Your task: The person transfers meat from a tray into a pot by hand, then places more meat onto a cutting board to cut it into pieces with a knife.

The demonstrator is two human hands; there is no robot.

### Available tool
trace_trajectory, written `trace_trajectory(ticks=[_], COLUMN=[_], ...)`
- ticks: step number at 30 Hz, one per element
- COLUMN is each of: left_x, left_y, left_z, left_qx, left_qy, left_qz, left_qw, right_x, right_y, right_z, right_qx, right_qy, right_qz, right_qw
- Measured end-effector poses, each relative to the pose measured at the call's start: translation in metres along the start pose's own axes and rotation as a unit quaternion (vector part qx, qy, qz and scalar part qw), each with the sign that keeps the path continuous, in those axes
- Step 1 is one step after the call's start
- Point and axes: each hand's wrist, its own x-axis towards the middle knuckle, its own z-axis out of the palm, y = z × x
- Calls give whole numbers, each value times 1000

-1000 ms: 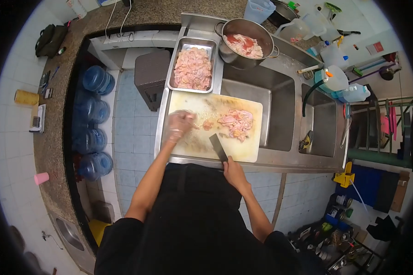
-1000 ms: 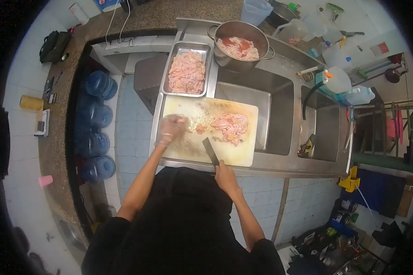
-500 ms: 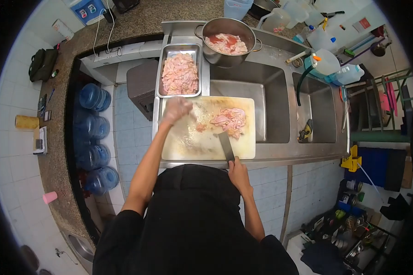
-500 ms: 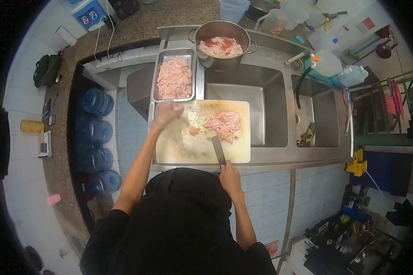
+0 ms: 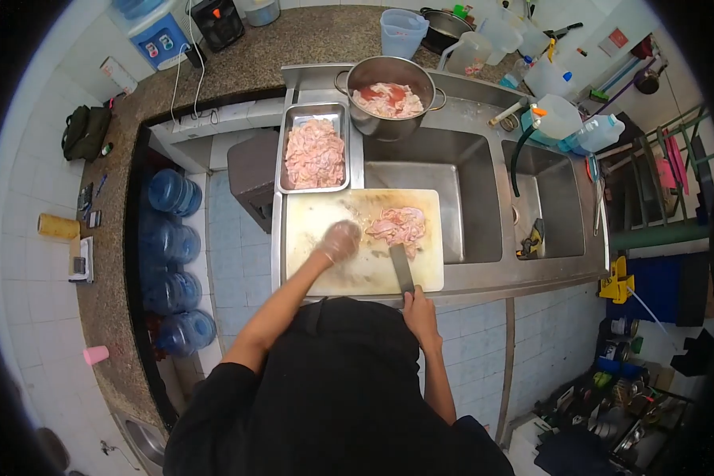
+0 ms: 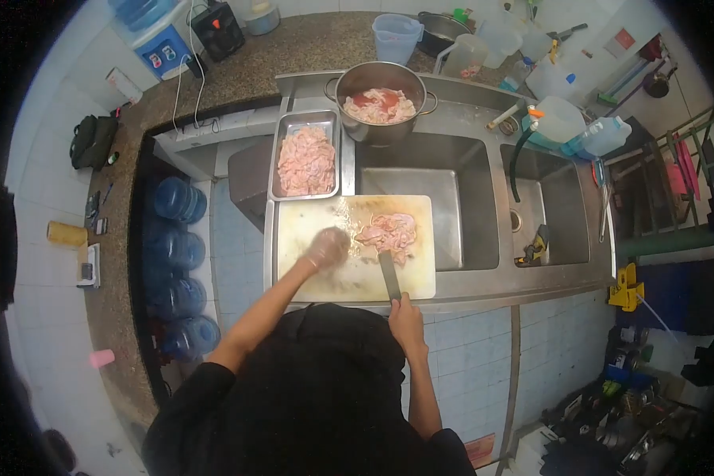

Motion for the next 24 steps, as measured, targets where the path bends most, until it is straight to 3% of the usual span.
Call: trace_trajectory(ticks=[1,3,5,6,7,8,9,10,12,13,15,16,17,18,21,22,23,24], left_x=[0,0,24,34,45,57,63,71,83,73,67,54,47,38,34,34,31,29], left_y=[7,20,21,14,-1,-5,7,-7,-31,-19,-8,-4,16,30,33,43,52,54], left_z=[-6,-21,-53,-78,-95,-112,-139,-134,-127,-120,-93,-47,-43,-26,0,-14,-29,-33], left_qx=[1,-101,-67,-124,-392,-439,-422,-423,-150,-44,-31,-117,-20,-2,-60,-101,-177,-179], left_qy=[1,82,169,139,180,208,274,275,282,279,98,143,45,32,76,82,92,91], left_qz=[3,-77,-193,-252,-219,-211,-141,-142,-191,-165,-152,-80,16,96,68,52,-25,-23], left_qw=[1000,988,964,950,875,848,853,852,928,945,983,979,999,995,993,990,980,979], right_x=[1,-4,-4,-7,-10,-8,-5,-3,-1,-1,2,3,1,-1,-6,-9,-12,-13], right_y=[-4,-9,-9,-8,-5,0,3,1,-3,-1,4,2,-1,-2,2,5,7,7], right_z=[-4,-12,-13,-13,-10,-7,-5,-7,-10,-9,-7,-9,-12,-13,-15,-15,-15,-17], right_qx=[1,3,-2,-9,-11,-13,-16,-18,-25,-25,-26,-25,-11,2,8,6,11,16], right_qy=[3,-9,-7,-10,-15,-10,-4,-6,-7,-6,2,3,4,4,4,4,9,14], right_qz=[0,2,6,10,14,2,-12,-13,-12,-15,-22,-23,-8,8,4,8,9,8], right_qw=[1000,1000,1000,1000,1000,1000,1000,1000,1000,1000,999,999,1000,1000,1000,1000,1000,1000])
